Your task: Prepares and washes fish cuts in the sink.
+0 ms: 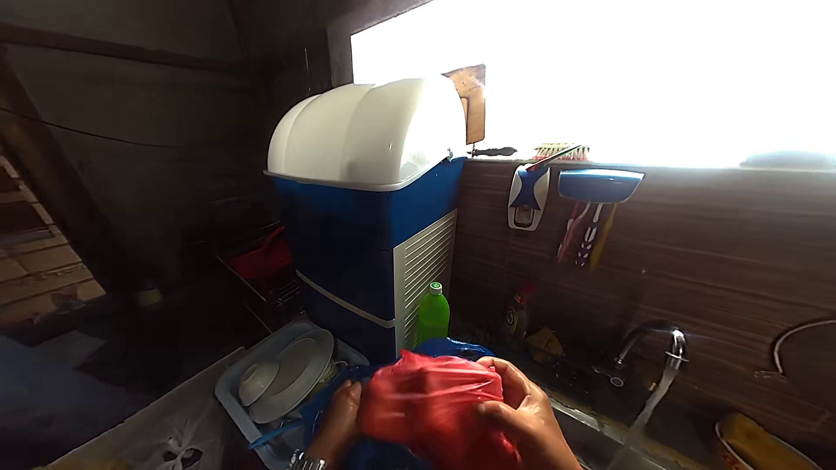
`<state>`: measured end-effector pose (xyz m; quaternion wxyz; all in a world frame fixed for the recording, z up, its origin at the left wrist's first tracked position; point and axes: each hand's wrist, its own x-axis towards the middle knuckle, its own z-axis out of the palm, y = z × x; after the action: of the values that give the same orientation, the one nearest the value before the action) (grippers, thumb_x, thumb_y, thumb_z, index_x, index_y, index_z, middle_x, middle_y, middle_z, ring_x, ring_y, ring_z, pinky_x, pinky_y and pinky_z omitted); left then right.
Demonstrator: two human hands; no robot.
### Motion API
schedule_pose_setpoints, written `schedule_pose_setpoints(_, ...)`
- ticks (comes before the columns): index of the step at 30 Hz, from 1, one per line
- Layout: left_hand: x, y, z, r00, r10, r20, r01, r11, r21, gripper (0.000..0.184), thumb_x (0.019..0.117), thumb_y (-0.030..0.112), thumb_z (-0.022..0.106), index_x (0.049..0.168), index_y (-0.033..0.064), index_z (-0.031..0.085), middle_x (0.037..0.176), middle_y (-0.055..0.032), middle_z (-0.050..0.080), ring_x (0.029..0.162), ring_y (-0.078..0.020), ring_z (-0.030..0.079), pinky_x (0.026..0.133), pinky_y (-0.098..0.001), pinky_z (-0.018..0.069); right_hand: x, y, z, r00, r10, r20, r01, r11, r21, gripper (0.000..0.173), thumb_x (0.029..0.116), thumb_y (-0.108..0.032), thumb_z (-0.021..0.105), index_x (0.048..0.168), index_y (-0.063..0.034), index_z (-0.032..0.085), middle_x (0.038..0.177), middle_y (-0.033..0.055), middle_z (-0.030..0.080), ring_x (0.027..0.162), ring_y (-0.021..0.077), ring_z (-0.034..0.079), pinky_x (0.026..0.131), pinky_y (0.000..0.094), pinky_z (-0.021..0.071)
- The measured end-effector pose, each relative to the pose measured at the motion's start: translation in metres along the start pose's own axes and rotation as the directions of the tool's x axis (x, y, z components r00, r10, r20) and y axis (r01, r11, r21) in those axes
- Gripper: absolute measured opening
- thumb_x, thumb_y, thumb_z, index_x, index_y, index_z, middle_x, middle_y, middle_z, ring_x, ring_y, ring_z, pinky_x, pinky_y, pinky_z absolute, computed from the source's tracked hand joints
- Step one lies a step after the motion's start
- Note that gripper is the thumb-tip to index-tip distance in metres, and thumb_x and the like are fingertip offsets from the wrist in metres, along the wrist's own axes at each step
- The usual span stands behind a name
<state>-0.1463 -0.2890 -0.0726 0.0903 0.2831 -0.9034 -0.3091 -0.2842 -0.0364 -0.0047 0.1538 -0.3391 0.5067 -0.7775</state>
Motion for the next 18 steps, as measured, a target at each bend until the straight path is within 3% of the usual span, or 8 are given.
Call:
schedule_pose_setpoints(3,-0.003,0.005,0.006,0.998,0.006,-0.062,-0.003,0.999,0.051,0.050,0.0864,0.043,0.074,0.117,0.0027,0.072,0.120,-0.0179,0.070,0.122,-0.0333,0.062,0.110,-0.0515,0.0443,-0.003,-0.011,0.019,0.979,0.120,-0.163,-0.075,0.963,0.259,0.060,0.0696,-0.013,0.081,0.124,0.0026,0.060,0.101,0.0102,0.073,0.089,0.0166,0.073,0.077,0.0353,0.0631)
schedule_pose_setpoints(5,-0.004,0.007,0.008,0.995,0.021,-0.098,-0.008,0.991,0.135,0.043,0.0898,0.038,0.071,0.115,0.0033,0.074,0.118,-0.0169,0.071,0.121,-0.0345,0.062,0.111,-0.0520,0.0431,-0.003,-0.032,0.026,0.977,0.102,-0.188,-0.023,0.924,0.381,0.063,0.0693,-0.013,0.084,0.124,0.0048,0.059,0.102,0.0160,0.072,0.090,0.0216,0.073,0.078,0.0400,0.0637)
schedule_pose_setpoints(7,-0.001,0.005,0.009,0.995,0.015,-0.101,0.007,0.976,0.218,0.038,0.0927,0.035,0.068,0.117,0.0055,0.075,0.118,-0.0160,0.073,0.121,-0.0348,0.063,0.111,-0.0535,0.0436,-0.007,-0.063,0.024,0.978,0.000,-0.209,0.076,0.930,0.360,0.054,0.0719,-0.010,0.085,0.119,0.0030,0.062,0.099,0.0172,0.071,0.088,0.0220,0.073,0.077,0.0395,0.0637)
schedule_pose_setpoints(9,0.001,-0.001,0.010,0.999,-0.001,-0.047,0.013,0.968,0.251,0.040,0.0990,0.038,0.063,0.118,0.0040,0.075,0.118,-0.0185,0.072,0.120,-0.0359,0.065,0.110,-0.0565,0.0444,-0.018,-0.093,0.007,0.967,-0.132,-0.219,0.178,0.962,0.206,0.046,0.0745,-0.007,0.084,0.117,-0.0037,0.066,0.094,0.0146,0.073,0.083,0.0189,0.073,0.073,0.0352,0.0637)
schedule_pose_setpoints(12,-0.009,-0.003,0.008,0.994,0.102,-0.029,-0.093,0.968,0.235,0.044,0.1034,0.041,0.057,0.117,0.0025,0.075,0.116,-0.0211,0.073,0.115,-0.0369,0.068,0.105,-0.0600,0.0478,-0.042,-0.134,-0.042,0.941,-0.303,-0.151,0.262,0.934,-0.242,0.052,0.0753,-0.011,0.085,0.123,-0.0164,0.066,0.099,0.0074,0.075,0.083,0.0164,0.074,0.070,0.0309,0.0649)
schedule_pose_setpoints(15,-0.037,0.000,0.002,0.933,0.343,-0.114,-0.311,0.923,0.228,0.047,0.1031,0.041,0.056,0.113,-0.0003,0.075,0.115,-0.0220,0.073,0.113,-0.0386,0.069,0.101,-0.0596,0.0518,-0.068,-0.146,-0.100,0.938,-0.342,-0.059,0.238,0.758,-0.607,0.057,0.0708,-0.020,0.088,0.123,-0.0227,0.067,0.110,-0.0001,0.074,0.093,0.0143,0.073,0.076,0.0323,0.0653)
schedule_pose_setpoints(18,-0.081,0.025,-0.010,0.881,0.453,-0.133,-0.425,0.883,0.198,0.041,0.1032,0.030,0.059,0.117,-0.0069,0.072,0.126,-0.0294,0.067,0.125,-0.0473,0.061,0.110,-0.0596,0.0457,-0.092,-0.123,-0.153,0.961,-0.253,-0.111,0.030,0.496,-0.868,0.052,0.0654,-0.035,0.086,0.114,-0.0245,0.071,0.103,-0.0086,0.071,0.098,0.0082,0.067,0.083,0.0343,0.0587)
